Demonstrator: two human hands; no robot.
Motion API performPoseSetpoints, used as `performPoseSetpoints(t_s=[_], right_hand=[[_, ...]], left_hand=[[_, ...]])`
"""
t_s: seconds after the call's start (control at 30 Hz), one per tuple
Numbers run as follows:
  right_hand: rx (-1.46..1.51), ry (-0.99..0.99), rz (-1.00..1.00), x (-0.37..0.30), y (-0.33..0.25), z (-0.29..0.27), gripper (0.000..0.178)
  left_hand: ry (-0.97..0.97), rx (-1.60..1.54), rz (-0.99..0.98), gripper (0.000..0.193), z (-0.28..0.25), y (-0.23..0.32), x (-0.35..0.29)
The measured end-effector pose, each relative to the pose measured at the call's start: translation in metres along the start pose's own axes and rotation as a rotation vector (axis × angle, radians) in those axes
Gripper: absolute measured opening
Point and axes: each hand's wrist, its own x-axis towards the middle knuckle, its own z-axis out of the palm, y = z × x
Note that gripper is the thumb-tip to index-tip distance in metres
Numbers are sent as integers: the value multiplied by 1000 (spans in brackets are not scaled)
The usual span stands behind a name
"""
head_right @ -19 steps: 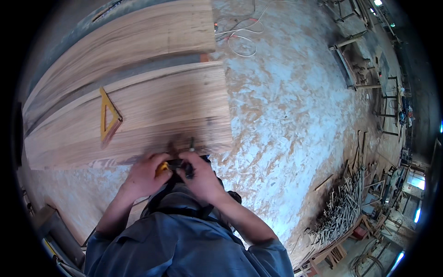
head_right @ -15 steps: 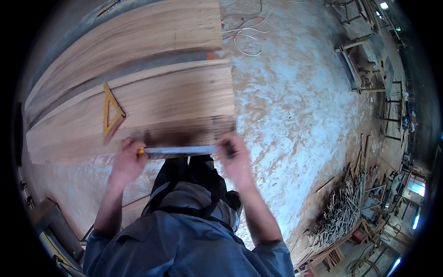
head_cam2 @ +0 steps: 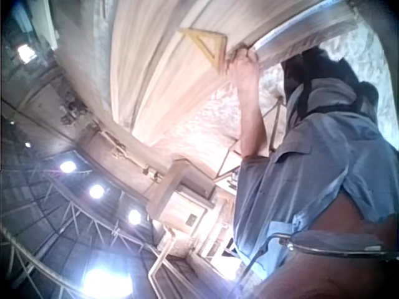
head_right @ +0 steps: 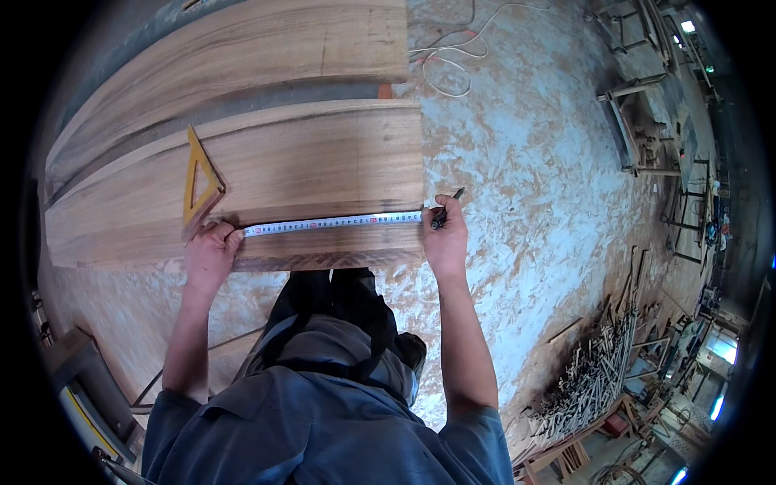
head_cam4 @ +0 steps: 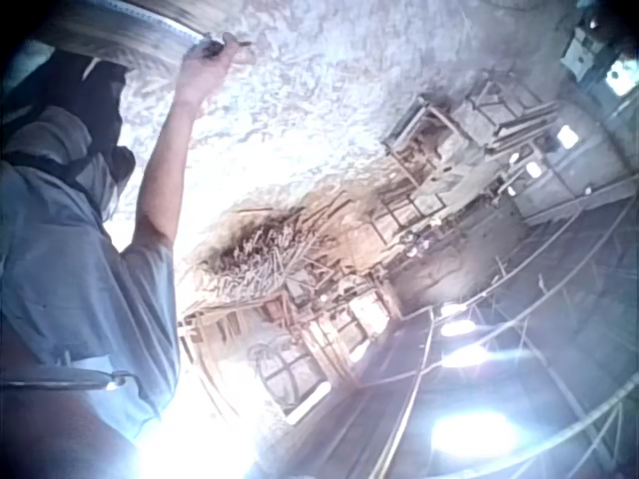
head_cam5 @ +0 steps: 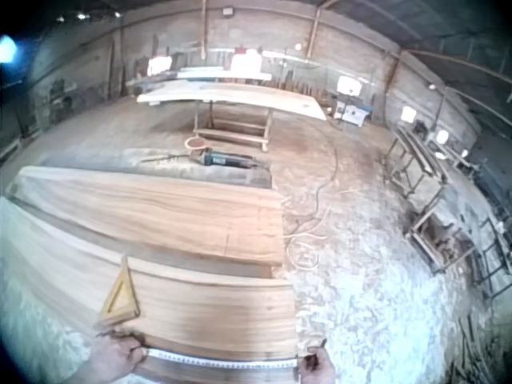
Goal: The person measures and marks several large wooden planks using a tape measure, a speed square, and a marker. They repeatedly measure lengths and draw straight lines across the planks to prepare them for cutting.
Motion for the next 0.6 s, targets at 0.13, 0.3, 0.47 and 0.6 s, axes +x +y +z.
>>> performPoseSetpoints(t_s=[0.13,0.3,0.47,0.6], right_hand=[[-169,24,-58,-9,-25,-1,30],[-133,32,-47,-5,-16,0,31],[-9,12,40,-2,3,-2,31],[-28,9,3,-3,-9,-5,30]], left_hand=[[15,19,-73,18,0,9,-3],[-32,-3,-127,16,1,15,-3],[-25,-34,-102,16,6,13,-3],[-42,-54,-105,16,5,10,-3]])
